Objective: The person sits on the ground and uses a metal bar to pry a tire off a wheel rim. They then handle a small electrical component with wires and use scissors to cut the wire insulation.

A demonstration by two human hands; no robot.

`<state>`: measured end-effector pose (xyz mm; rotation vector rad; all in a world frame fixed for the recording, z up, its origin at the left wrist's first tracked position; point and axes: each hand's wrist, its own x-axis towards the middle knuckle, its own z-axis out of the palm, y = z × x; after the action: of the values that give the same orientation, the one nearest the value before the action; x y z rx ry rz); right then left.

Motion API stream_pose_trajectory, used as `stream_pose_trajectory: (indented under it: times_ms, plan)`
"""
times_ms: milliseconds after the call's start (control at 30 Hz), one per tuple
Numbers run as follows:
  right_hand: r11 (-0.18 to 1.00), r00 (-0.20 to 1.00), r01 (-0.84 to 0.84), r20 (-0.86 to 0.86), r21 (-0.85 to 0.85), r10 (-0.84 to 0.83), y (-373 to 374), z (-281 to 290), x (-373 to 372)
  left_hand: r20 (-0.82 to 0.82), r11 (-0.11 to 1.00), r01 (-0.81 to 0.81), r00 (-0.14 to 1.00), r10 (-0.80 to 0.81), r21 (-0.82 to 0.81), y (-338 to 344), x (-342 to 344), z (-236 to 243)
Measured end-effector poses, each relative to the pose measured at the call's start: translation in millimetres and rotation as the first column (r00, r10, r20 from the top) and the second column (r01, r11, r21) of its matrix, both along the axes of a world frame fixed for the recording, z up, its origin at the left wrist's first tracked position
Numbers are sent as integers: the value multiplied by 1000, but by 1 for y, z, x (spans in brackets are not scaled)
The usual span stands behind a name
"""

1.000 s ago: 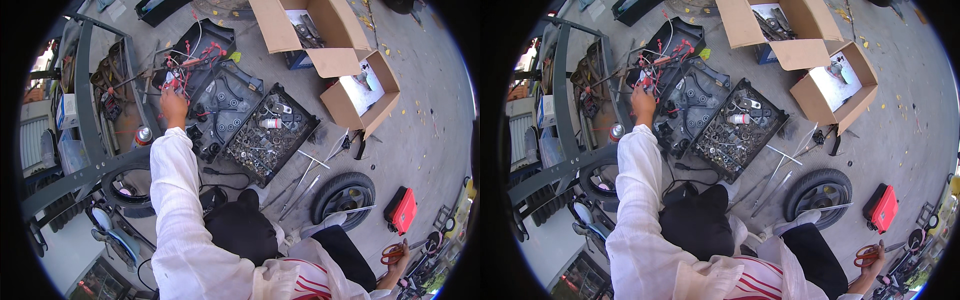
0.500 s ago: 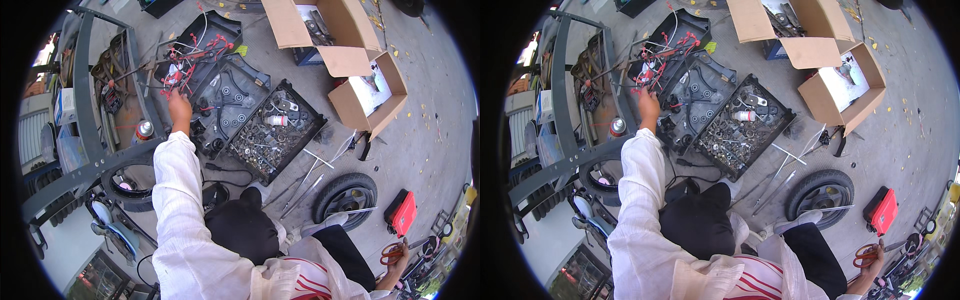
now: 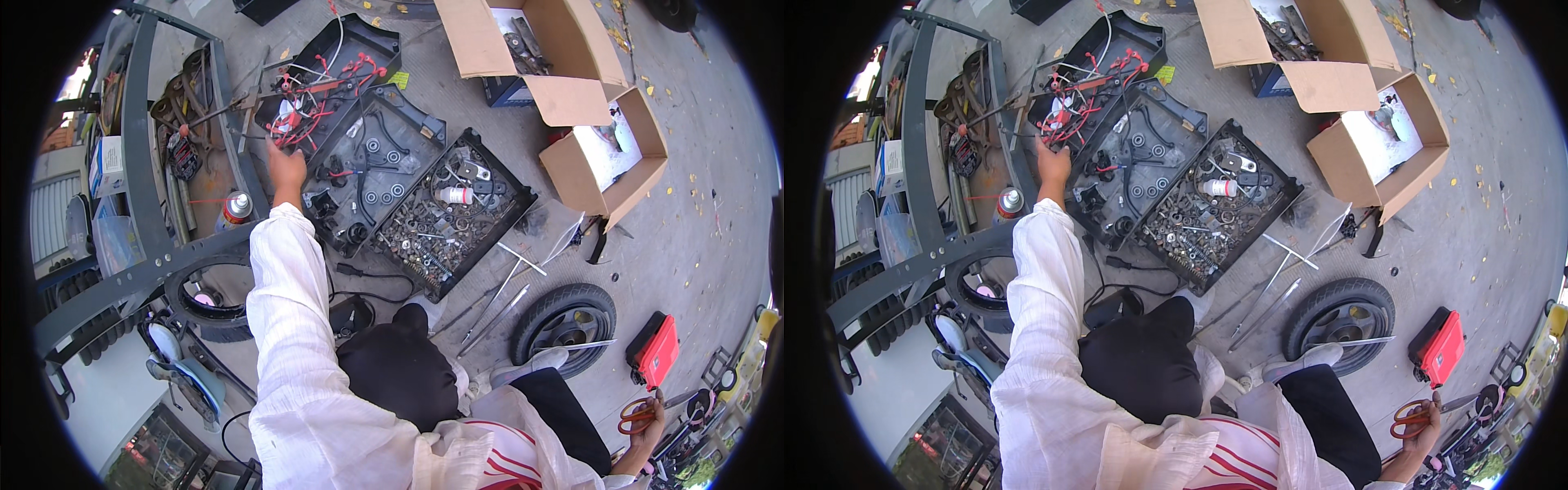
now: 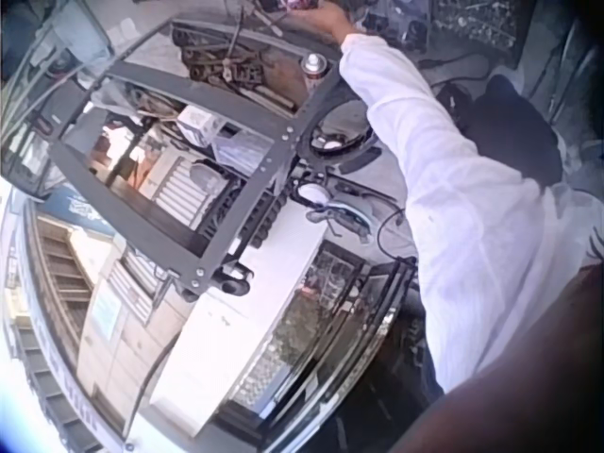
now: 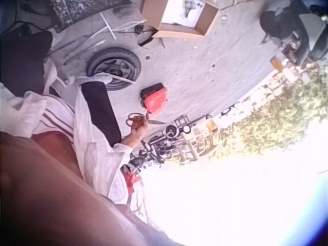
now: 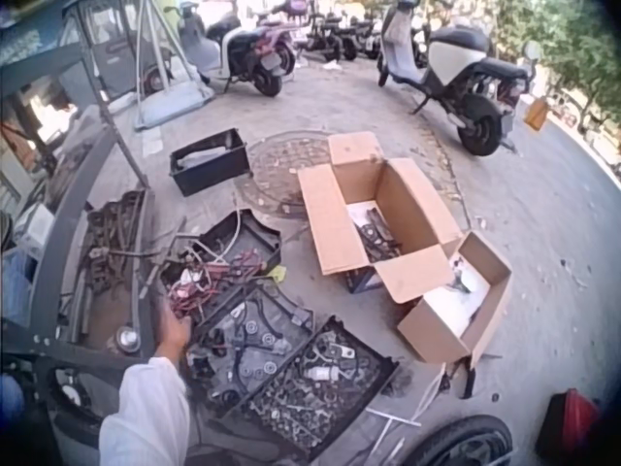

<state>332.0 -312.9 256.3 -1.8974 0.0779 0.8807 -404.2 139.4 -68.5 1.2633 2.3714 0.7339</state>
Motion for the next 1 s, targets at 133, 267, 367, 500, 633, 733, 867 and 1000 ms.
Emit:
stream_pose_trajectory:
  times_ms: [133, 267, 367, 500, 633, 733, 867, 1000]
  plan:
    - [999, 999, -32, -20, 0, 32, 9, -2, 3, -175, 966, 259, 951, -257, -13, 3, -1, -4]
    - [999, 998, -49, -30, 2, 49, 11, -4, 0, -417, 949, 274, 852, -315, -158, -1, 34, -4]
    - [999, 998, -54, -24, 6, 54, 11, -3, -3, -356, 981, 69, 935, 0, 182, -14, 51, 4]
    - [998, 998, -57, -13, -6, 57, 5, -3, -2, -165, 900, -421, 901, 401, -113, -21, 38, 10]
    - [998, 997, -68, -35, 11, 69, 2, -5, 0, -55, 977, -215, 975, 214, -15, -38, 6, -9]
    - [997, 997, -70, -31, -17, 69, 1, -4, 2, -146, 990, -111, 985, 97, -90, -51, 4, -22]
    - [997, 997, -72, -35, 13, 73, 1, -4, -2, -159, 998, -56, 986, 56, 3, -62, 11, -19]
    - [997, 997, -75, -32, 26, 75, -5, -4, -2, -382, 997, -8, 924, 37, 79, -74, 46, -4]
